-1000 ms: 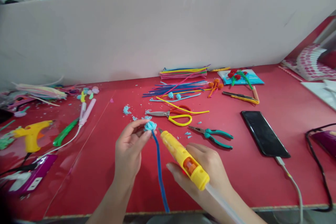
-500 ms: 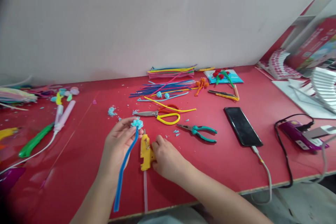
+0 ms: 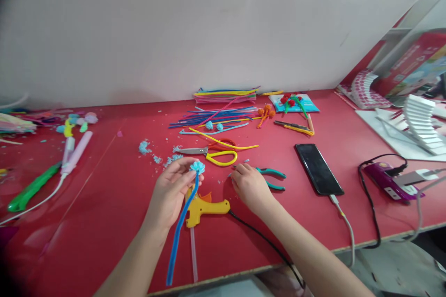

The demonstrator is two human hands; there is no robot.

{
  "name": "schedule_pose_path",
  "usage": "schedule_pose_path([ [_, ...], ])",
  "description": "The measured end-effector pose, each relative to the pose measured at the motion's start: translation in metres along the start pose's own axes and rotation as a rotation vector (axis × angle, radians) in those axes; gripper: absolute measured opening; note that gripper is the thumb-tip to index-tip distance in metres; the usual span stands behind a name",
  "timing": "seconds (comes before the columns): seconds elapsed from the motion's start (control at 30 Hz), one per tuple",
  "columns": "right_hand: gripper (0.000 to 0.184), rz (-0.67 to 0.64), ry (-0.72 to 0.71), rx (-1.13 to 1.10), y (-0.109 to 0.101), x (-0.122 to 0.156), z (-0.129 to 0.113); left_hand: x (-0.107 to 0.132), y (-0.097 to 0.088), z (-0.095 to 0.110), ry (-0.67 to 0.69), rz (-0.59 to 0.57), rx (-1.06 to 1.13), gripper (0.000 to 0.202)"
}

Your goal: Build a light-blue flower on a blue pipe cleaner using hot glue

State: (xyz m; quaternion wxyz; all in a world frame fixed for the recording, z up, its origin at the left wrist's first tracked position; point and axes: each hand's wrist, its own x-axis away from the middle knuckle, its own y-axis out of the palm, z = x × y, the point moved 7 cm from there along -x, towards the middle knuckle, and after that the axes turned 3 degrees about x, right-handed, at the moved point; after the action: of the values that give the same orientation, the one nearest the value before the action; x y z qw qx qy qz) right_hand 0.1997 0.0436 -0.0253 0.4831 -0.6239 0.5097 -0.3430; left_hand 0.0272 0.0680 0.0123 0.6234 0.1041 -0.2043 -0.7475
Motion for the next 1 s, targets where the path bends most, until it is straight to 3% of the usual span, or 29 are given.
schedule_pose_path([
  [0.17,0.021,0.075,0.080,-0.130,-0.006,-0.003,-0.003,0.008,0.001,0.004,-0.019,-0.028,-0.027,0.019],
  [0.37,0.020,0.077,0.077,-0.443,-0.056,0.006,-0.023,0.018,0.005,0.009,-0.038,-0.041,-0.034,0.018],
  [0.47,0.018,0.050,0.102,-0.773,-0.078,0.011,-0.036,0.020,0.009,0.012,-0.046,-0.022,-0.047,0.019],
  [0.53,0.013,0.036,0.126,-0.835,-0.088,0.014,-0.043,0.022,0.011,0.013,-0.053,-0.016,-0.057,0.019],
  [0.73,0.015,-0.074,0.176,-0.848,-0.094,0.013,-0.057,0.028,0.018,0.017,-0.060,-0.059,-0.016,0.020],
  [1.0,0.020,-0.090,0.171,-0.909,-0.093,0.002,-0.062,0.033,0.022,0.013,-0.112,-0.089,0.042,0.019],
])
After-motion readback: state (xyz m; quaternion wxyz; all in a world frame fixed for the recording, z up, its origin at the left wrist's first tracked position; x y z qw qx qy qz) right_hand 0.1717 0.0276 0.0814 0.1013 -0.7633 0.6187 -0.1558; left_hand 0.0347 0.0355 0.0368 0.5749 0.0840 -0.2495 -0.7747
